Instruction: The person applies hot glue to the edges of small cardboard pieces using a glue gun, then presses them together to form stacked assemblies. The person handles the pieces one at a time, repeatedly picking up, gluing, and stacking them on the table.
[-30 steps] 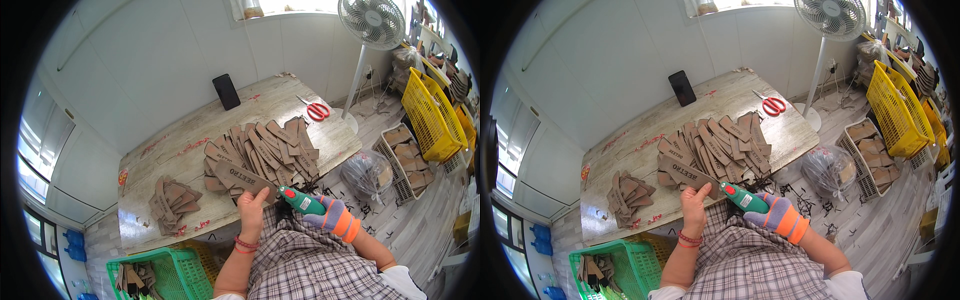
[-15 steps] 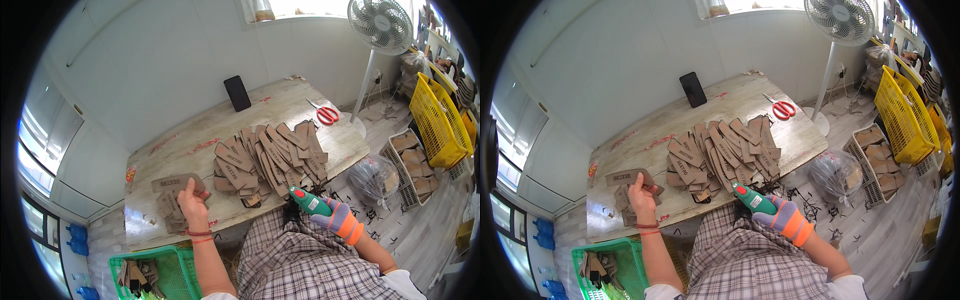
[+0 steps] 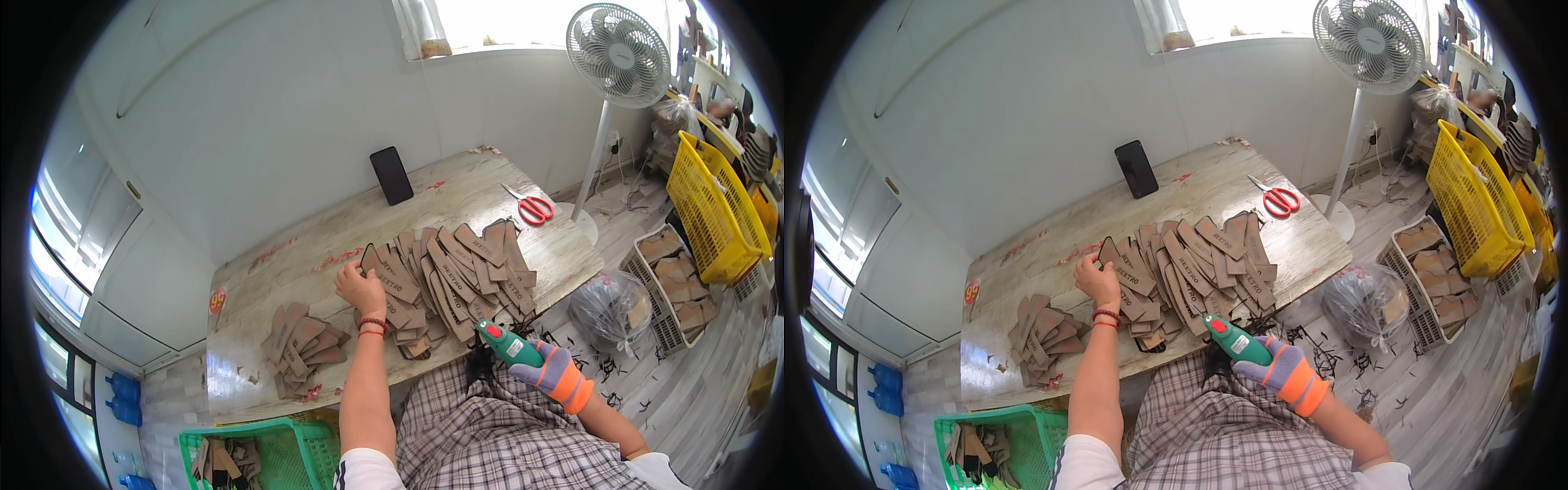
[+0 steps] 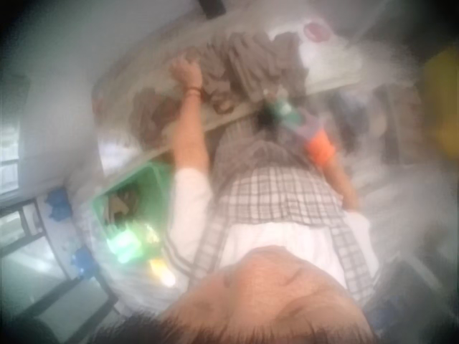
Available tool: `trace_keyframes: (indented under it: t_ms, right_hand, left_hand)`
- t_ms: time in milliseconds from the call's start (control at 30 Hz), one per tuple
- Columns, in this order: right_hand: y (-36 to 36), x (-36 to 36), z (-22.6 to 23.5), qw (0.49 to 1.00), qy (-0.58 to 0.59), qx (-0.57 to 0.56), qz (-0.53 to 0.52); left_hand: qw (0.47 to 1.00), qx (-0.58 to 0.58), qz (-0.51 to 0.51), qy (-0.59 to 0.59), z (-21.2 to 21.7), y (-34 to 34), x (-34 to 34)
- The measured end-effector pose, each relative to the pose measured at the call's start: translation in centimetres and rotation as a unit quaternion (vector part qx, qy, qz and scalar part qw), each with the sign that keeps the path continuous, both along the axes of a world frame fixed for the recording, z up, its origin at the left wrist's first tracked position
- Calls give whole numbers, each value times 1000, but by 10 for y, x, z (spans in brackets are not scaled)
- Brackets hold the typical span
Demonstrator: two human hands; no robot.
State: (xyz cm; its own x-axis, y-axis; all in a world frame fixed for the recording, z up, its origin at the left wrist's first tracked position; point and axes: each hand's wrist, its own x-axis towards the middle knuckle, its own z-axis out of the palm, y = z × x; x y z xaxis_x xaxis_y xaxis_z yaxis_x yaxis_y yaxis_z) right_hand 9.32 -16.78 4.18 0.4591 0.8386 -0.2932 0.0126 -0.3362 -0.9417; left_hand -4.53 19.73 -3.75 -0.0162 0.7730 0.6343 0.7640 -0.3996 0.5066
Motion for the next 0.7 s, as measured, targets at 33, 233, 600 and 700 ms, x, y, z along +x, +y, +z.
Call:
trace_keyframes:
  t_ms: [33, 233, 600, 700]
  right_hand:
    - [1, 0, 2, 1000, -11, -4, 2]
    - [11, 1, 3, 999, 8, 35, -17]
    - [11, -2, 13, 998, -11, 49, -28]
    - [9, -2, 17, 998, 0, 46, -45]
  left_hand:
    - [993, -44, -59, -97, 3, -6, 1]
    - [763, -219, -325, -513, 60, -79, 1]
    - [643, -339, -356, -588, 75, -175, 24]
    - [630, -360, -365, -583, 68, -182, 30]
